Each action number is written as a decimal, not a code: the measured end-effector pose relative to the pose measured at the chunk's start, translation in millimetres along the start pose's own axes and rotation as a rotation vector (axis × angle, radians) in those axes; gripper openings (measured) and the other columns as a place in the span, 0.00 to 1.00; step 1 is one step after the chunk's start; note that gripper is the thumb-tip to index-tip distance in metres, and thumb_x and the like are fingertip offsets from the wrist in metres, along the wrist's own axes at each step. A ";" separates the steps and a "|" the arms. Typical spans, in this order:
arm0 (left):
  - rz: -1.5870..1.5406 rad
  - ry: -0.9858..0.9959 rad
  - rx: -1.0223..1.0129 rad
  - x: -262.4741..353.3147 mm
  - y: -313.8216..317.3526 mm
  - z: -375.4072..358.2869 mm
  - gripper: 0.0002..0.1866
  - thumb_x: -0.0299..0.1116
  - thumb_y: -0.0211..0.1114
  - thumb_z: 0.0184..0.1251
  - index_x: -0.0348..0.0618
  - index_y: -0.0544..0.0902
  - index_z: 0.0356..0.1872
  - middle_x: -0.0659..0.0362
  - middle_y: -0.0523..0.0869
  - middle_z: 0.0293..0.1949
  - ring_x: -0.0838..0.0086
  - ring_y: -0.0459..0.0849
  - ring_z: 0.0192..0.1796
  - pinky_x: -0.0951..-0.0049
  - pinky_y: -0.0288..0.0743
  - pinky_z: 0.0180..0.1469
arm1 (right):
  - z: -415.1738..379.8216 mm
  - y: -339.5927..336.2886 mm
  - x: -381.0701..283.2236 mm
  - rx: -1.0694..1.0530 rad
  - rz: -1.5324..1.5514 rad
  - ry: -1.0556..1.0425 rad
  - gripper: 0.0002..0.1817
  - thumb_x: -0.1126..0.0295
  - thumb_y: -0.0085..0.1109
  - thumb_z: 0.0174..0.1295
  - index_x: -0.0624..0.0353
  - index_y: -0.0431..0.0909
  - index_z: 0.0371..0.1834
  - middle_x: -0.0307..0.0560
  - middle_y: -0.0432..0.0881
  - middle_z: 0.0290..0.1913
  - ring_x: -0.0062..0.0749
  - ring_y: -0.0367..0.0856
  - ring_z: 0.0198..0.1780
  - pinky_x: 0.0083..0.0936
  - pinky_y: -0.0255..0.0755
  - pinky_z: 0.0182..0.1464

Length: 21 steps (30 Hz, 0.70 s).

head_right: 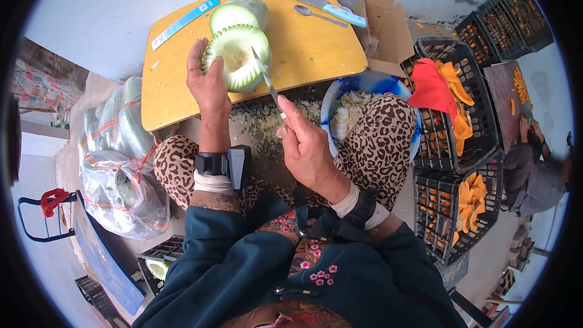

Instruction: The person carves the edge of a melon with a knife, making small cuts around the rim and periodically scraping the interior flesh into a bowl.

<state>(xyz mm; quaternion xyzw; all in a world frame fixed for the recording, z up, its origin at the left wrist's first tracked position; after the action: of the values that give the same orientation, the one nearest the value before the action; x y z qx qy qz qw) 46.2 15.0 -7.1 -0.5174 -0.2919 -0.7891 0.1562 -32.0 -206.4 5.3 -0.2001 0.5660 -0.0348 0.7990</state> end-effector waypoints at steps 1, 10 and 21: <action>0.010 0.003 0.001 0.3 -0.1 0.0 0.27 0.16 0.55 0.56 0.31 0.70 0.61 0.51 0.76 0.59 0.67 0.74 0.61 0.69 0.66 0.65 | -0.6 -0.2 -2.0 0.007 -0.009 -0.013 0.29 0.86 0.45 0.59 0.62 0.65 0.67 0.62 0.81 0.44 0.44 0.85 0.40 0.29 0.77 0.45; 0.040 0.010 -0.026 0.0 0.6 0.4 0.28 0.16 0.55 0.57 0.30 0.69 0.62 0.50 0.75 0.60 0.67 0.73 0.62 0.69 0.65 0.66 | 8.4 0.6 -11.1 -0.026 0.008 0.027 0.27 0.85 0.47 0.60 0.67 0.65 0.65 0.68 0.78 0.51 0.52 0.82 0.49 0.34 0.76 0.50; 0.084 -0.008 -0.065 0.6 1.9 -0.3 0.29 0.17 0.56 0.58 0.31 0.67 0.64 0.50 0.73 0.63 0.66 0.71 0.64 0.68 0.64 0.66 | 19.9 -1.4 -24.7 -0.012 -0.109 -0.022 0.27 0.85 0.43 0.62 0.59 0.65 0.67 0.61 0.81 0.40 0.40 0.86 0.37 0.28 0.77 0.40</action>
<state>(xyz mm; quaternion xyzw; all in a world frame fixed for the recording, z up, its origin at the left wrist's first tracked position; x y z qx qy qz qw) 46.7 13.3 -6.1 -0.5370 -0.2447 -0.7890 0.1709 -22.3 -195.1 33.3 -0.2358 0.5455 -0.0726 0.8009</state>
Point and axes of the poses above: each hand's wrist, its own z-axis towards the middle knuckle, its own y-axis out of the palm, x = y × z, the point moved 9 cm from there along z, towards the middle knuckle
